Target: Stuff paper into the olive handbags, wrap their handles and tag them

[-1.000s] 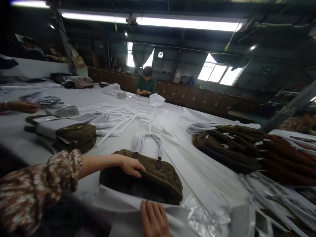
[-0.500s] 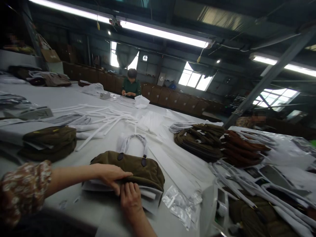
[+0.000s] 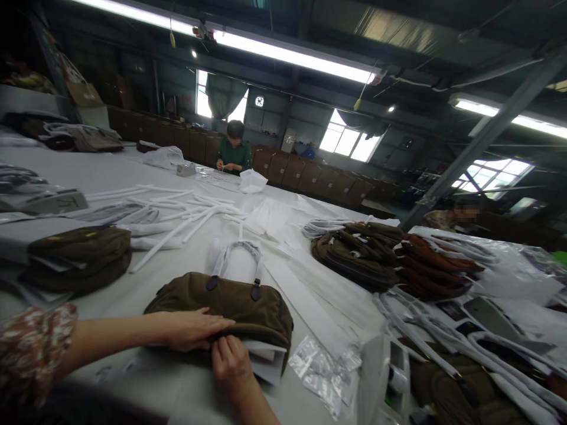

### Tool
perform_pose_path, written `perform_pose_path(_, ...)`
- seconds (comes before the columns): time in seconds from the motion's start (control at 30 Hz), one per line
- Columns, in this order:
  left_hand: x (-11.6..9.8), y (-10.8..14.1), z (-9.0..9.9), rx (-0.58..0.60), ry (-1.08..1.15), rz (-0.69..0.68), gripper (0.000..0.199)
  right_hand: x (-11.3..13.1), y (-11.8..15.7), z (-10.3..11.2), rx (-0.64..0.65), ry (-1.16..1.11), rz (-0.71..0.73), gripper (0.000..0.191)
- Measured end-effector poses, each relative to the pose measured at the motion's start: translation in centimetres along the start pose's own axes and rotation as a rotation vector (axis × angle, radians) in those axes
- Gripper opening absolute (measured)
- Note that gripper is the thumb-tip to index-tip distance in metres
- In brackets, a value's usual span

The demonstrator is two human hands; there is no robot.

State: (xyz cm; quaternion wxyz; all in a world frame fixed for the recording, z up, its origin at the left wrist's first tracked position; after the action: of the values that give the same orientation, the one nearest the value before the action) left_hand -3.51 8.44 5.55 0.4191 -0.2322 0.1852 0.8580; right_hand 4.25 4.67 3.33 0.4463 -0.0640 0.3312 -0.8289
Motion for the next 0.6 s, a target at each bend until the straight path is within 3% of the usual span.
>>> perform_pose_path(0.1, 0.0, 0.1, -0.3, -0.025, -0.039, 0.017, 0.069, -0.1, -0.3, 1.0, 0.017, -0.029, -0.012, 0.029)
perform_pose_path(0.23, 0.2, 0.2, -1.6, -0.048, -0.183, 0.053, 0.083, -1.8, 0.2, 4.6, 0.010, -0.090, 0.019, 0.022)
perform_pose_path(0.3, 0.2, 0.2, -2.2, -0.059, -0.225, 0.062, 0.089, -3.6, 1.0, 6.1, -0.002, -0.030, -0.008, 0.040)
perform_pose_path(0.37, 0.0, 0.2, -2.3, -0.086, -0.236, 0.063, 0.086, -5.2, 1.9, 6.7, 0.011, 0.016, -0.015, 0.045)
perform_pose_path(0.47, -0.8, 0.2, -2.3, -0.085, -0.252, 0.073, 0.085, -7.0, 1.9, 5.9, 0.120, -0.127, -0.032, 0.031)
perform_pose_path(0.6, -1.5, 0.0, -1.6, -0.105, -0.274, 0.113, 0.088, -12.4, -1.7, 2.6, 0.331, -0.453, -0.458, 0.030)
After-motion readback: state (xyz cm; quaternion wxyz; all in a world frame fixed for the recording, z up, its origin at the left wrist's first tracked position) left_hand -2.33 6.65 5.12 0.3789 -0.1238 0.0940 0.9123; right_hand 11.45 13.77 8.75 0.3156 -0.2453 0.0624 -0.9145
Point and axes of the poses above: each hand's wrist, its own y-axis away from the middle knuckle, its own z-axis out of the back of the hand, x = y × z, the point moved 8 cm from there along -y, towards the middle knuckle, and after that the axes turned 4 degrees about y, right-handed, at the moved point
